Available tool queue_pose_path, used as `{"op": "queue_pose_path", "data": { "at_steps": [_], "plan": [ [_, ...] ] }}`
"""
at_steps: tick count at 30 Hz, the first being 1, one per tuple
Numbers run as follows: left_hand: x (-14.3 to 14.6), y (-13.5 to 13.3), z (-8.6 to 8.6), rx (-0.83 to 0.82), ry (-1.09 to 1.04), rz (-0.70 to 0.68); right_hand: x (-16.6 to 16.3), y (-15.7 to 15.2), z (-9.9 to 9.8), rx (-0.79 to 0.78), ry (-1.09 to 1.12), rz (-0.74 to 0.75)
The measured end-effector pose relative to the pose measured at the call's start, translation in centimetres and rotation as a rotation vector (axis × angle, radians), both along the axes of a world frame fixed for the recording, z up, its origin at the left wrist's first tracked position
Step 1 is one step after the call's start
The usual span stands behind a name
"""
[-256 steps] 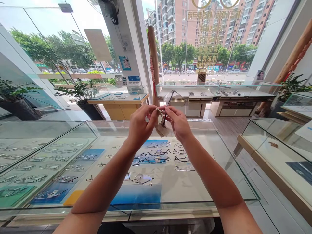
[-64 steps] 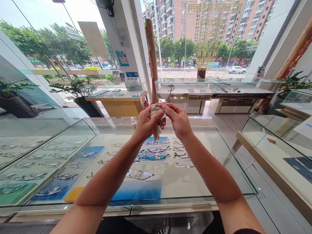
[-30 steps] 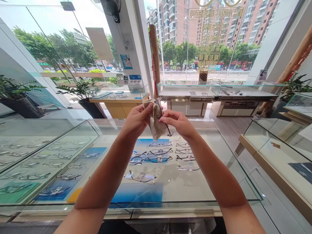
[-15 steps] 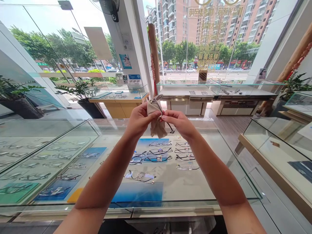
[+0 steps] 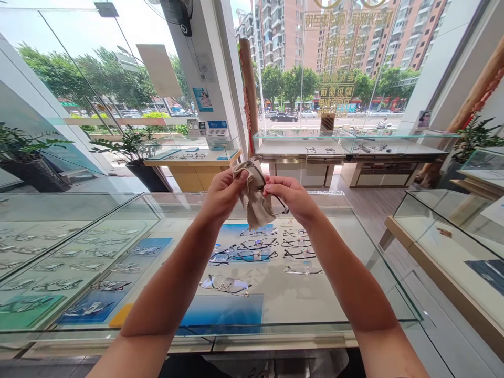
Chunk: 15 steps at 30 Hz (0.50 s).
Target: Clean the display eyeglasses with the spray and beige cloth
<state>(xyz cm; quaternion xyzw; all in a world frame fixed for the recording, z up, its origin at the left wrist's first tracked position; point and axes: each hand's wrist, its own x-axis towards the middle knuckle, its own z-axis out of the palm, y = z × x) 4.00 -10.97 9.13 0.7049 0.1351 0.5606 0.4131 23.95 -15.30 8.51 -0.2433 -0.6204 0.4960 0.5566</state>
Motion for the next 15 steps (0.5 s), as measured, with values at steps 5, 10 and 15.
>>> {"op": "queue_pose_path", "data": {
  "at_steps": [5, 10, 15],
  "plan": [
    [-0.3, -0.2, 0.3, -0.035, 0.068, -0.152, 0.2, 0.0, 0.0, -0.043, 0.023, 0.014],
    [1.2, -0.5, -0.9, 0.015, -0.048, 0.089, -0.7, 0.2, -0.6, -0.087, 0.040, 0.065],
    [2.3, -1.1, -1.5, 0.085, -0.136, 0.328, -1.6, -0.1, -0.7, -0.010, -0.038, 0.123]
  ]
}}
